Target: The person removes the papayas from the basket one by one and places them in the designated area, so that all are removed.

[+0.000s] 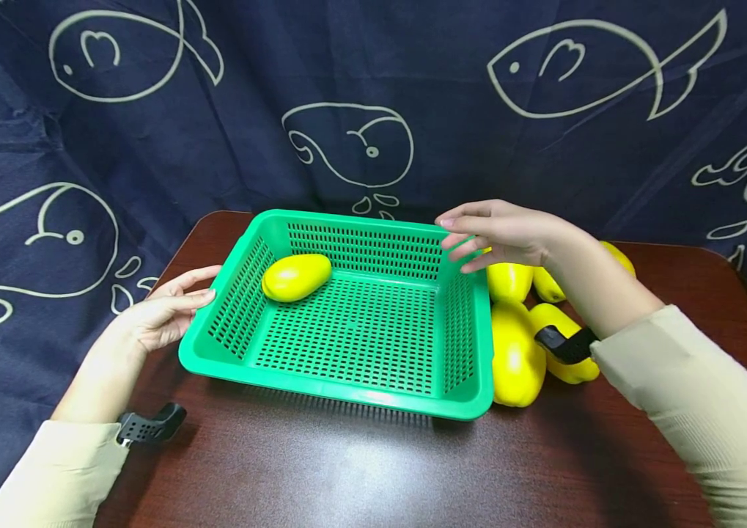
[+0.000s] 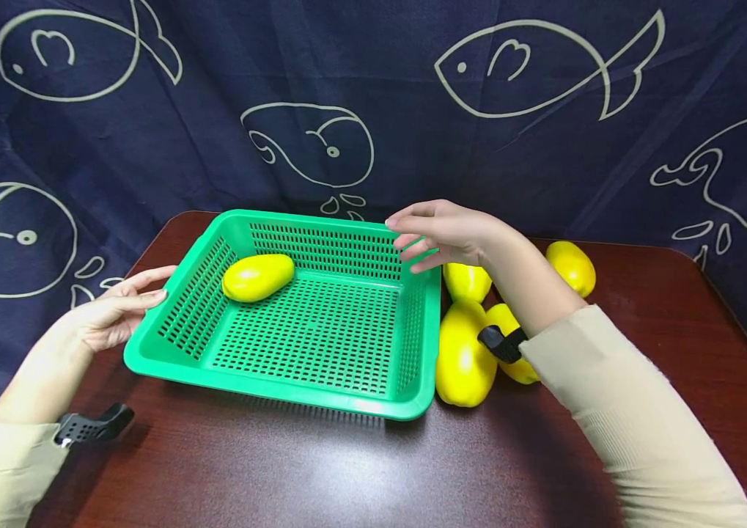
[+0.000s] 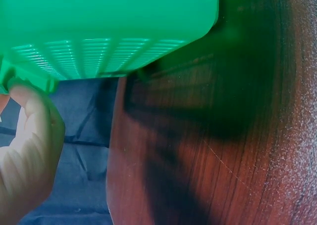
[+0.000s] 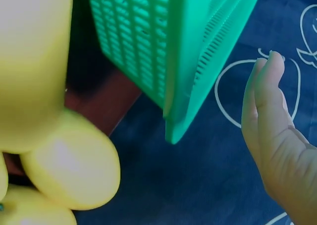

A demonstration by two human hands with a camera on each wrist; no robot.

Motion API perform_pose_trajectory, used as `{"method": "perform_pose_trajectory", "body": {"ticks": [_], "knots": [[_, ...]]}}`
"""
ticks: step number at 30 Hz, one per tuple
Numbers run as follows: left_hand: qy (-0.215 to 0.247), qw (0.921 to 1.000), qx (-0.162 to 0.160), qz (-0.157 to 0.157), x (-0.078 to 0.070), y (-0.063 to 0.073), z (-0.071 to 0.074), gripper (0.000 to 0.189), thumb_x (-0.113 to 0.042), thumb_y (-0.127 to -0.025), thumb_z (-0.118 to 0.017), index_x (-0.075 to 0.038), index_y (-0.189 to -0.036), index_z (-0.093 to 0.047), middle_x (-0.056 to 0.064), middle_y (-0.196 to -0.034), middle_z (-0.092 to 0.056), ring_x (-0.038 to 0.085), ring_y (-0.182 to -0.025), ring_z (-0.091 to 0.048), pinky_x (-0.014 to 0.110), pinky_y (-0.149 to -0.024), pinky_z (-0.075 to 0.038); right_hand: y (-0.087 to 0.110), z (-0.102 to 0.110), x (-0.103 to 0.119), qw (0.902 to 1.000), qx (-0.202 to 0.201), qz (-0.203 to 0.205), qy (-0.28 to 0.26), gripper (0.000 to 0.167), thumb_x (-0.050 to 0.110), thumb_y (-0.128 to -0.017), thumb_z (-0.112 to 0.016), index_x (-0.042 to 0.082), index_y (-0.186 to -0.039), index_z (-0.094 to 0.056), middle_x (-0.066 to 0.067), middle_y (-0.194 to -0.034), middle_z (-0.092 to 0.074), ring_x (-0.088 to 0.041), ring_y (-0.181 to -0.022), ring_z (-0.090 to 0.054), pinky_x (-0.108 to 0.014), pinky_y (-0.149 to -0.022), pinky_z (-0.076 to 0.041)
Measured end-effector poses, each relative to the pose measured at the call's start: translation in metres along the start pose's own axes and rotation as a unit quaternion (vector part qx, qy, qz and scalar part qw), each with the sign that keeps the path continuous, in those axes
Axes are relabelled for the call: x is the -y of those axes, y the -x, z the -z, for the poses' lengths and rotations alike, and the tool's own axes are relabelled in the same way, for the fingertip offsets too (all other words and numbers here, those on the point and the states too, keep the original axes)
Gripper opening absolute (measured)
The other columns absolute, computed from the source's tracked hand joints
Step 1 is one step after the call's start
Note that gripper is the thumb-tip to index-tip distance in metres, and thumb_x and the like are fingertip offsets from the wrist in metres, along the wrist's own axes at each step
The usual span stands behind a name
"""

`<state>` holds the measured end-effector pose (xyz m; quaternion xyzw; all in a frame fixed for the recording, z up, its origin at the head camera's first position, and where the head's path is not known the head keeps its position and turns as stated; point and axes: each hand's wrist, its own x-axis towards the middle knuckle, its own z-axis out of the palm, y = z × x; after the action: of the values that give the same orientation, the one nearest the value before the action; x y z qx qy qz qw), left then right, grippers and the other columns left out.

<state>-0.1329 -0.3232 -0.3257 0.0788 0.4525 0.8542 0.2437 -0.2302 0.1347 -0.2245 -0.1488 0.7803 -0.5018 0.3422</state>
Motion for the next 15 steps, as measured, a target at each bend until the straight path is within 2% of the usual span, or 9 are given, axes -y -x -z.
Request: {"method": "perform_pose_trajectory", "body": {"ticks": [15], "knots": [[-0.013,0.9999,0.007,-0.005,0.001,0.000,0.003,0.038,0.010,-0.095,-0.041,-0.012,-0.119,-0.060,0.012,-0.105,-0.066,0.023,-0.093,-0.065,0.037,-0.078,-0.054,-0.028,-0.019,0.012,0.9997,0.013,-0.006,-0.020,0.054,0.030,-0.097,-0.048,0.003,-0.141,-0.032,-0.021,-0.128,-0.045,-0.033,-0.114,-0.051,-0.039,-0.087,-0.051]]}}
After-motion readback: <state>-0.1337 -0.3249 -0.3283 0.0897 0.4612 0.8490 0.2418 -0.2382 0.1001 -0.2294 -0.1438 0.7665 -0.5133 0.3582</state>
